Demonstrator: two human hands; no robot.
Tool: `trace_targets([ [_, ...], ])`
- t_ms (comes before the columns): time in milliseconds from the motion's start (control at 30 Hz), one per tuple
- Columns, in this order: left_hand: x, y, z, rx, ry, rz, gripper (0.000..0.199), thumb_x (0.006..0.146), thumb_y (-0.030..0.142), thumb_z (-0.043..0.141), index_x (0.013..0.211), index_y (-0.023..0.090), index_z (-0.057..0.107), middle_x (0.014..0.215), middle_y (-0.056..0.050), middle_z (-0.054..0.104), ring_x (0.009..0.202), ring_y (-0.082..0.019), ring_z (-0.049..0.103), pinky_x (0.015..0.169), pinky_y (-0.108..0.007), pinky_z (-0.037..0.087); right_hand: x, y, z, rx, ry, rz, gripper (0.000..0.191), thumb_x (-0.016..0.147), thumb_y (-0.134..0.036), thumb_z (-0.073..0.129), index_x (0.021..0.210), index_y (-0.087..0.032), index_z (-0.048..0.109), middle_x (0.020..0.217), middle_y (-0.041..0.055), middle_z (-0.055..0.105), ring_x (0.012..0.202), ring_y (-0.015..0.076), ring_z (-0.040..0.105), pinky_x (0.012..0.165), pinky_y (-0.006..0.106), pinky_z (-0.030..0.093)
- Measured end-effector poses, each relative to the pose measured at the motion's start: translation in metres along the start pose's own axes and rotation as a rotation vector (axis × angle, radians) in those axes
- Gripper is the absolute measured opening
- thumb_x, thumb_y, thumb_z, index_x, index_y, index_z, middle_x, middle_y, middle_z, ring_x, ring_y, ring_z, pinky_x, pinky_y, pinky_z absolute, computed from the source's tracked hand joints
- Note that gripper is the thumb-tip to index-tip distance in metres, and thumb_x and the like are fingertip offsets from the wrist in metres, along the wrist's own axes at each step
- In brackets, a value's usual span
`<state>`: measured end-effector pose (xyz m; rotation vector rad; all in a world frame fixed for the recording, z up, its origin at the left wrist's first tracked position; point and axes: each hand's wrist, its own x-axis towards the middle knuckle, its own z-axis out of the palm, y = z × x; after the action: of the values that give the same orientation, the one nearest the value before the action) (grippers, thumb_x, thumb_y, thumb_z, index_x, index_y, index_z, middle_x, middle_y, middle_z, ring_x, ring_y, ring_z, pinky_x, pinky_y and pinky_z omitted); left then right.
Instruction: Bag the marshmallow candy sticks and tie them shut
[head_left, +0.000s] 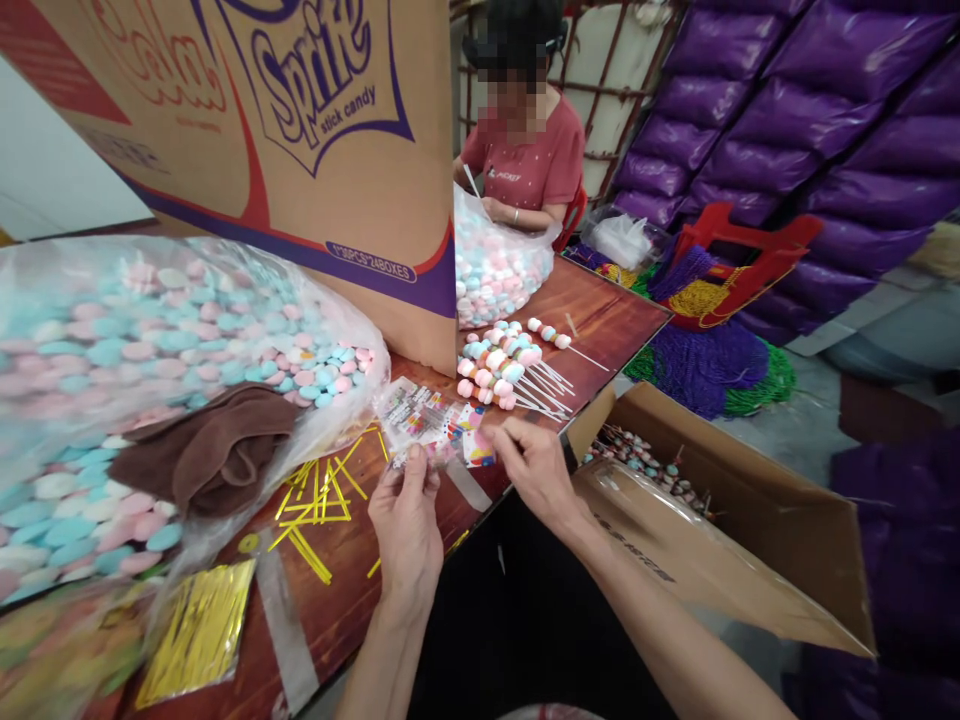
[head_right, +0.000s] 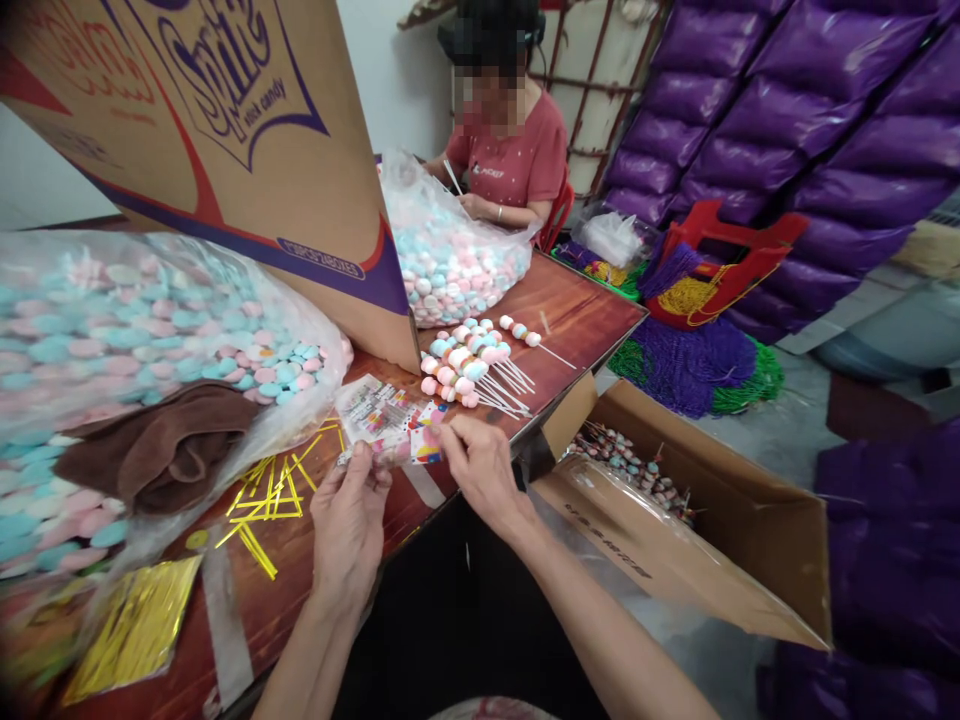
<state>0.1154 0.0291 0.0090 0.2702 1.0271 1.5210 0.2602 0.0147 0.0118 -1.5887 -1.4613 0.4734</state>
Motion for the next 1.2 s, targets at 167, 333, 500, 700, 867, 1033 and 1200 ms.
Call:
trace_targets([
  [167,0.010,-0.003,-0.005,-0.043,0.062,-0.091,0.026,0.064,0.023,0.087,0.075,0.014,0.065,0.072,0.001,0.067,0.062,-0.007,0.060,0.062,-0.019,0.047,0.045,0.020,-0.022,-0.630,0.226,-0.129,0.016,0.093,-0.027,0.053,0.088,-0.018,0.066,0.091,0.0123,0.066,0.082,0.0239,0.052,0.073,0.035,0.034],
  [333,0.016,-0.001,-0.011,-0.057,0.078,-0.139,0.023,0.072,0.027,0.083,0.078,0.015,0.064,0.072,0.000,0.067,0.065,-0.010,0.064,0.063,-0.022,0.047,0.051,0.040,-0.027,-0.557,0.172,-0.088,0.019,0.092,-0.021,0.049,0.083,-0.017,0.066,0.088,0.0111,0.068,0.082,0.0238,0.056,0.076,0.036,0.037],
  [500,0.021,0.003,-0.015,-0.075,0.090,-0.141,0.024,0.074,0.031,0.081,0.077,0.016,0.063,0.066,0.002,0.062,0.069,-0.011,0.066,0.066,-0.022,0.046,-0.001,0.029,-0.028,0.012,0.221,-0.063,0.016,0.093,-0.028,0.052,0.086,-0.021,0.065,0.083,0.0031,0.066,0.078,0.0190,0.060,0.075,0.032,0.044],
  [700,0.025,0.003,-0.017,-0.066,0.065,-0.132,0.025,0.076,0.034,0.080,0.078,0.016,0.063,0.067,0.003,0.061,0.068,-0.010,0.064,0.069,-0.023,0.047,-0.051,0.015,-0.034,0.033,0.148,-0.099,0.011,0.092,-0.026,0.058,0.087,-0.025,0.069,0.082,0.0028,0.069,0.075,0.0195,0.062,0.073,0.035,0.043],
  [867,0.022,0.005,-0.016,-0.047,0.057,-0.086,0.032,0.071,0.038,0.083,0.076,0.016,0.060,0.065,0.004,0.059,0.065,-0.011,0.064,0.067,-0.024,0.048,-0.055,0.023,-0.046,-0.157,0.085,-0.284,0.013,0.090,-0.017,0.060,0.092,-0.025,0.070,0.084,0.0026,0.071,0.077,0.0185,0.064,0.076,0.037,0.039],
  [1033,0.024,0.009,-0.016,0.014,0.042,-0.023,0.042,0.063,0.045,0.086,0.079,0.016,0.059,0.066,0.005,0.059,0.058,-0.010,0.060,0.061,-0.024,0.047,-0.053,0.021,-0.060,-0.205,-0.012,-0.371,0.012,0.091,-0.019,0.060,0.092,-0.025,0.070,0.083,0.0023,0.071,0.076,0.0177,0.063,0.075,0.036,0.037],
  [1200,0.026,0.009,-0.017,0.108,0.008,-0.010,0.047,0.061,0.050,0.084,0.079,0.016,0.058,0.071,0.003,0.062,0.057,-0.009,0.059,0.060,-0.024,0.048,-0.050,0.015,-0.068,-0.196,-0.084,-0.371,0.015,0.095,-0.023,0.056,0.089,-0.024,0.070,0.082,0.0025,0.070,0.073,0.0168,0.062,0.072,0.035,0.037],
])
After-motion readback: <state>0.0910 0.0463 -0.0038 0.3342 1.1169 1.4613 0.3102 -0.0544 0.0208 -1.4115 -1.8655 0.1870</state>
